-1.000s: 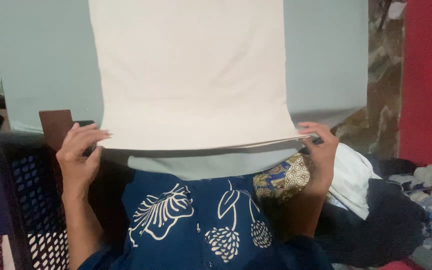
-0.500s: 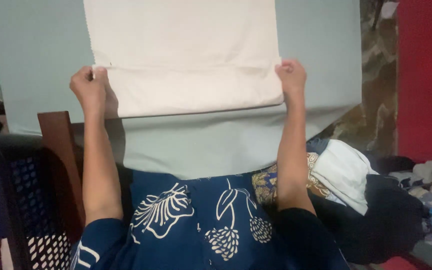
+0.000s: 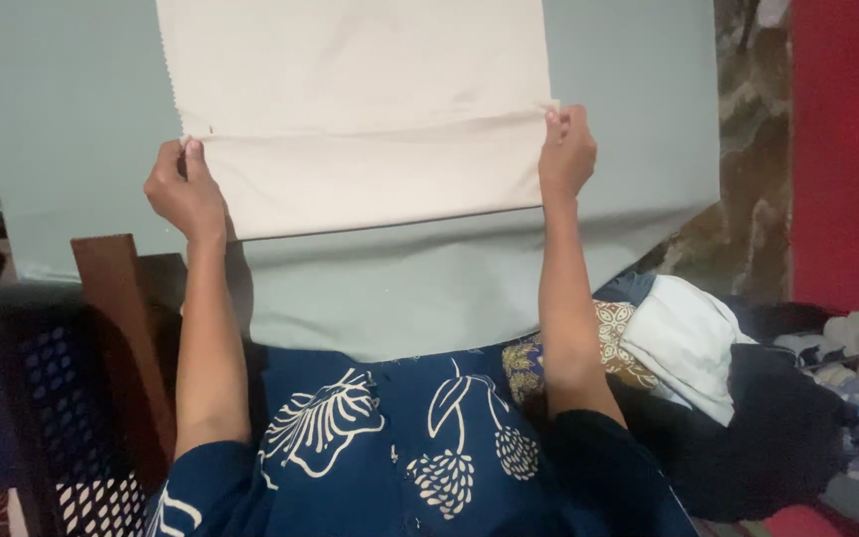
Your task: The person folds a light-colored cloth, a white towel, and a dark garment on a table. Each item is smoothed and folded into a compact rectangle, then placed into a black plastic basket. The person repeats this process for multiple items.
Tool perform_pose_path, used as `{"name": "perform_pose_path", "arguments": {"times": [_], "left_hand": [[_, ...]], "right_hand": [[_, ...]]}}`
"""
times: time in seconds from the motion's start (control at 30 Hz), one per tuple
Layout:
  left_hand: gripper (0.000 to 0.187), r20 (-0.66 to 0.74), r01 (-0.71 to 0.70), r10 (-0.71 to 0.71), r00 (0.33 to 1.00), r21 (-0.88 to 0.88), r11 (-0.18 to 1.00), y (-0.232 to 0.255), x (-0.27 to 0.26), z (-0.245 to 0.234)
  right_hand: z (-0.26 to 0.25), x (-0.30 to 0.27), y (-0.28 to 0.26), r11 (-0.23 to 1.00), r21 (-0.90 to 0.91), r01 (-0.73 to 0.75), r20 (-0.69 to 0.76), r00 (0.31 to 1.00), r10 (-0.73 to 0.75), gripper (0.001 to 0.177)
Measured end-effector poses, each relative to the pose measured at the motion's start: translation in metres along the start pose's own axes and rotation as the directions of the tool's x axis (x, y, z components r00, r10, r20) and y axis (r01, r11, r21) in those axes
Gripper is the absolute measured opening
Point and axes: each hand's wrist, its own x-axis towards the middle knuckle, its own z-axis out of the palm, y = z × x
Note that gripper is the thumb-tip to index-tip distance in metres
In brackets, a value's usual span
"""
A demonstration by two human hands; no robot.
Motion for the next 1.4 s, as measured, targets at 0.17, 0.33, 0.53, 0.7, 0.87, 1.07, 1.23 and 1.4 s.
{"name": "perform_pose_path", "arguments": {"times": [0.17,0.33,0.53,0.7,0.87,1.07,1.23,1.4], "left_hand": [[0.006,-0.03,-0.051,0.052,0.998,0.004,0.999,-0.015,-0.006,0.008],[0.009,-0.042,-0.036,0.039,0.998,0.066,0.997,0.01,-0.006,0.001],[0.018,0.062,-0.325,0.328,0.943,-0.057,0.944,0.058,-0.039,0.032],[0.068,0.628,-0.51,0.516,0.583,-0.211,0.834,0.102,-0.07,0.072],[0.075,0.607,-0.44,0.459,0.649,-0.192,0.877,0.113,-0.058,0.041],[0.069,0.691,-0.423,0.344,0.636,-0.061,0.904,0.1,-0.001,0.078],[0.069,0.725,-0.311,0.243,0.644,-0.042,0.95,0.1,0.062,0.078],[0.084,0.761,-0.33,0.216,0.611,-0.003,0.944,0.089,0.101,0.089]], "right_hand": [[0.002,-0.004,0.003,0.997,-0.07,-0.013,-0.023,1.0,0.012,0.018],[-0.014,-0.009,-0.014,0.996,-0.091,0.012,-0.049,0.999,-0.016,0.018],[0.032,-0.019,0.018,0.902,0.133,0.411,-0.097,0.911,-0.401,0.047],[0.026,-0.032,0.011,0.866,-0.086,0.493,0.225,0.856,-0.465,0.052],[-0.006,-0.022,-0.007,0.958,-0.075,0.278,0.342,0.909,-0.238,0.053],[0.037,0.037,-0.01,0.94,-0.01,0.342,0.073,0.937,-0.341,0.042],[0.084,0.116,-0.021,0.979,0.096,0.183,0.008,0.983,-0.184,0.033],[0.086,0.149,-0.079,0.978,0.128,-0.163,0.157,0.977,0.142,0.034]]}}
